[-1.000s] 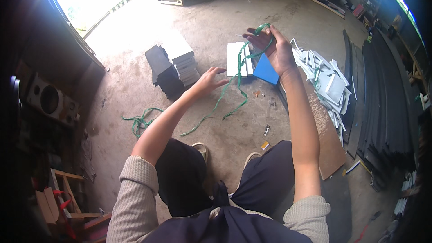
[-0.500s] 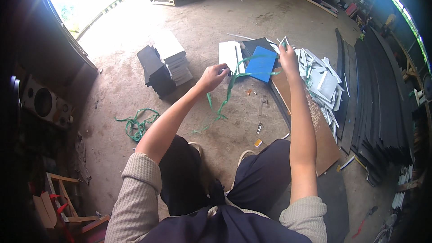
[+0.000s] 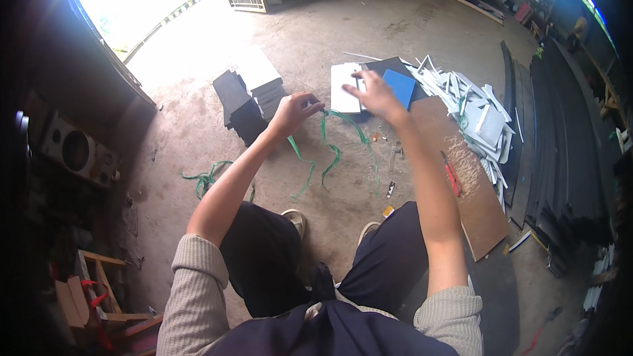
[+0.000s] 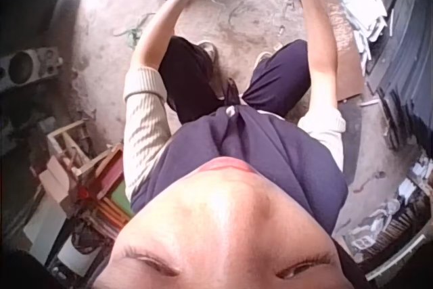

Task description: The person retrieves a green strap from a sack, then sits on the floor and uses red scissors to cut the strap into multiple smaller pieces. The person handles the strap and scissors throughout the process.

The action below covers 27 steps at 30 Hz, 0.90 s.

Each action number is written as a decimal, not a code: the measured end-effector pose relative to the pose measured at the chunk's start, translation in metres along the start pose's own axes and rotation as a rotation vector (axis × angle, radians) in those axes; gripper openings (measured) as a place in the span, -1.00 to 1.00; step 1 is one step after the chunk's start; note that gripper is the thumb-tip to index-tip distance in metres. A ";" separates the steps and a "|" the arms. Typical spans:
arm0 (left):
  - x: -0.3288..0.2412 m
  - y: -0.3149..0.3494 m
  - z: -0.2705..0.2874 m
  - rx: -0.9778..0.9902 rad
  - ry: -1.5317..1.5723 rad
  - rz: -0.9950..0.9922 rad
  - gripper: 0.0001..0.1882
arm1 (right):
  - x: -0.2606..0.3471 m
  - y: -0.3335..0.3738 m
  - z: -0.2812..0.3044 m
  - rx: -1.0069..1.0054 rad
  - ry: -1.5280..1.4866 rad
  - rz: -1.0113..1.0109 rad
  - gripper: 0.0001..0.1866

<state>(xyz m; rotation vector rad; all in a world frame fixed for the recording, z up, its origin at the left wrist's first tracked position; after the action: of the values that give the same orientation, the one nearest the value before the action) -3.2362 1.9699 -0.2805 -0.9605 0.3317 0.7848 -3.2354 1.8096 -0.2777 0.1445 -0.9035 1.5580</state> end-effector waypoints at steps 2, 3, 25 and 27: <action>0.006 0.004 0.007 -0.013 0.010 0.040 -0.75 | 0.029 0.021 -0.056 0.301 -0.107 0.035 -0.47; 0.006 0.003 0.007 -0.019 0.026 0.054 -0.75 | 0.033 0.032 -0.072 0.454 -0.105 0.022 -0.47; 0.301 0.155 0.203 -1.224 0.953 1.013 -0.71 | -0.324 0.109 0.079 -0.976 -1.534 -0.916 -0.61; 0.287 0.140 0.182 -0.898 0.649 0.994 -0.74 | -0.319 0.117 0.097 -0.897 -1.315 -0.908 -0.65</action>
<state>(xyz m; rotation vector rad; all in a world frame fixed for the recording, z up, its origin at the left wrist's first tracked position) -3.1560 2.2962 -0.4300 -1.9484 1.1304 1.5763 -3.3057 1.5069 -0.4465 0.8379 -2.0576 -0.0471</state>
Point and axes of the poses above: each hand's wrist, its own y-axis away from the middle knuckle, its own z-axis out of the back of the hand, x = y × z, the point moved 10 cm from there along -y, towards the middle knuckle, and after that the axes turned 12 degrees about -x, right-handed, at the moved point
